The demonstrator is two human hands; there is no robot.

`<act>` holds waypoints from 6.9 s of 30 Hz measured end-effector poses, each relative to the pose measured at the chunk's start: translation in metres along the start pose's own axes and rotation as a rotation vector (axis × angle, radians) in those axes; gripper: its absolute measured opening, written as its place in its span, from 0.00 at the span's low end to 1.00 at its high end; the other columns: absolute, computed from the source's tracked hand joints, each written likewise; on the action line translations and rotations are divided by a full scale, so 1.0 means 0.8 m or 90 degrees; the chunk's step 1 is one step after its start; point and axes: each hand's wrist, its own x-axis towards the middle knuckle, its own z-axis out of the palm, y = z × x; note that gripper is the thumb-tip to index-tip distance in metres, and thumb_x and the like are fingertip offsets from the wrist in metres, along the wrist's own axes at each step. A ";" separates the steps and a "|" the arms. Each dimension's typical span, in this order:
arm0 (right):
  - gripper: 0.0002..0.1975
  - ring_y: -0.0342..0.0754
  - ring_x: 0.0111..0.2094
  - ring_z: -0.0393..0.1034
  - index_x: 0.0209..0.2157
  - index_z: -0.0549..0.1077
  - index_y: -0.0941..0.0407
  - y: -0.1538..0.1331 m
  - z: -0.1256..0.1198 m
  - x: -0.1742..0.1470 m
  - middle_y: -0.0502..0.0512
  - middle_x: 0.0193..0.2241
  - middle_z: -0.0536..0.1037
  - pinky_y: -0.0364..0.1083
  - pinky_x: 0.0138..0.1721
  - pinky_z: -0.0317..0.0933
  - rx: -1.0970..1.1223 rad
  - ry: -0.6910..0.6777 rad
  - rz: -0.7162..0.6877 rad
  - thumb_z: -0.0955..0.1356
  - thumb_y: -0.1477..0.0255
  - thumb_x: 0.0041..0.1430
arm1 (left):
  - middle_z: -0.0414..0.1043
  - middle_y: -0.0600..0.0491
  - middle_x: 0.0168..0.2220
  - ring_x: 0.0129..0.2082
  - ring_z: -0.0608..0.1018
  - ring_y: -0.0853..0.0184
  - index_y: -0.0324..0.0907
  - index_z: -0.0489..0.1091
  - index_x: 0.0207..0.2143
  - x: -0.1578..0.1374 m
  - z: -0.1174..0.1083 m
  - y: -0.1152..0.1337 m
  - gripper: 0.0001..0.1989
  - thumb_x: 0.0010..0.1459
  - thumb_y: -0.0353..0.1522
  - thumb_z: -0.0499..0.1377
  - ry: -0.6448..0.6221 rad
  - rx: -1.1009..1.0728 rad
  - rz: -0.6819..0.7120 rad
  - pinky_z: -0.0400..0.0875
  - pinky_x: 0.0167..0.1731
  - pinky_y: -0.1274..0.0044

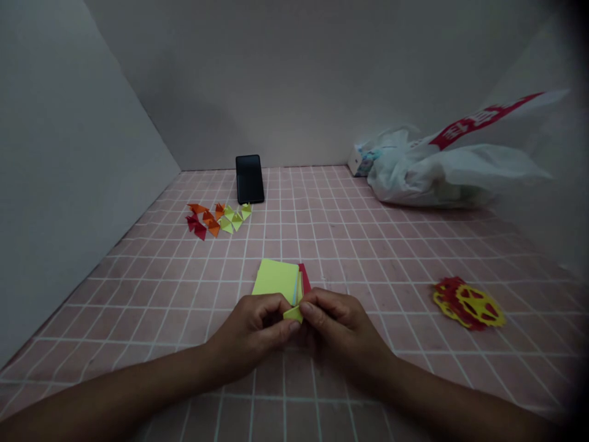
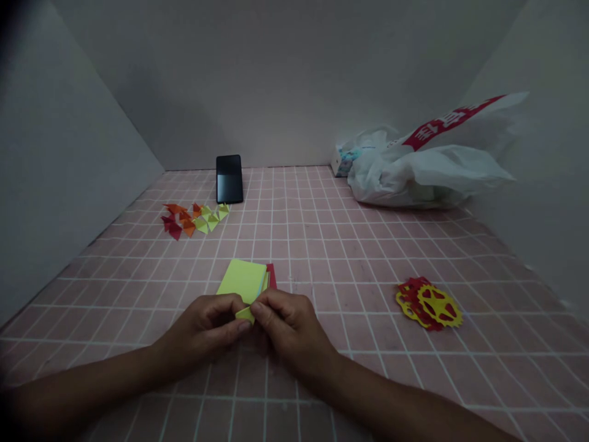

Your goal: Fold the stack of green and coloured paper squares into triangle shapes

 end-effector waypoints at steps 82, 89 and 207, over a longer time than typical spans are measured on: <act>0.12 0.39 0.22 0.65 0.32 0.68 0.58 0.006 0.000 0.009 0.50 0.26 0.73 0.40 0.25 0.59 0.242 -0.133 0.094 0.65 0.62 0.63 | 0.68 0.59 0.20 0.20 0.69 0.74 0.39 0.66 0.30 0.005 0.001 -0.006 0.10 0.56 0.36 0.61 0.064 -0.297 -0.087 0.62 0.25 0.80; 0.10 0.40 0.24 0.57 0.25 0.65 0.57 -0.002 -0.001 0.005 0.46 0.22 0.65 0.41 0.25 0.52 -0.097 -0.103 -0.039 0.64 0.74 0.61 | 0.67 0.57 0.26 0.26 0.69 0.72 0.38 0.68 0.29 0.001 -0.001 0.000 0.06 0.55 0.32 0.61 0.086 -0.107 -0.011 0.63 0.28 0.80; 0.16 0.40 0.21 0.56 0.21 0.62 0.56 -0.011 -0.002 0.000 0.46 0.18 0.63 0.42 0.24 0.49 -0.186 -0.042 -0.131 0.62 0.69 0.64 | 0.63 0.58 0.21 0.23 0.65 0.72 0.40 0.64 0.25 -0.006 0.003 -0.003 0.12 0.61 0.35 0.53 -0.019 0.125 0.086 0.59 0.25 0.79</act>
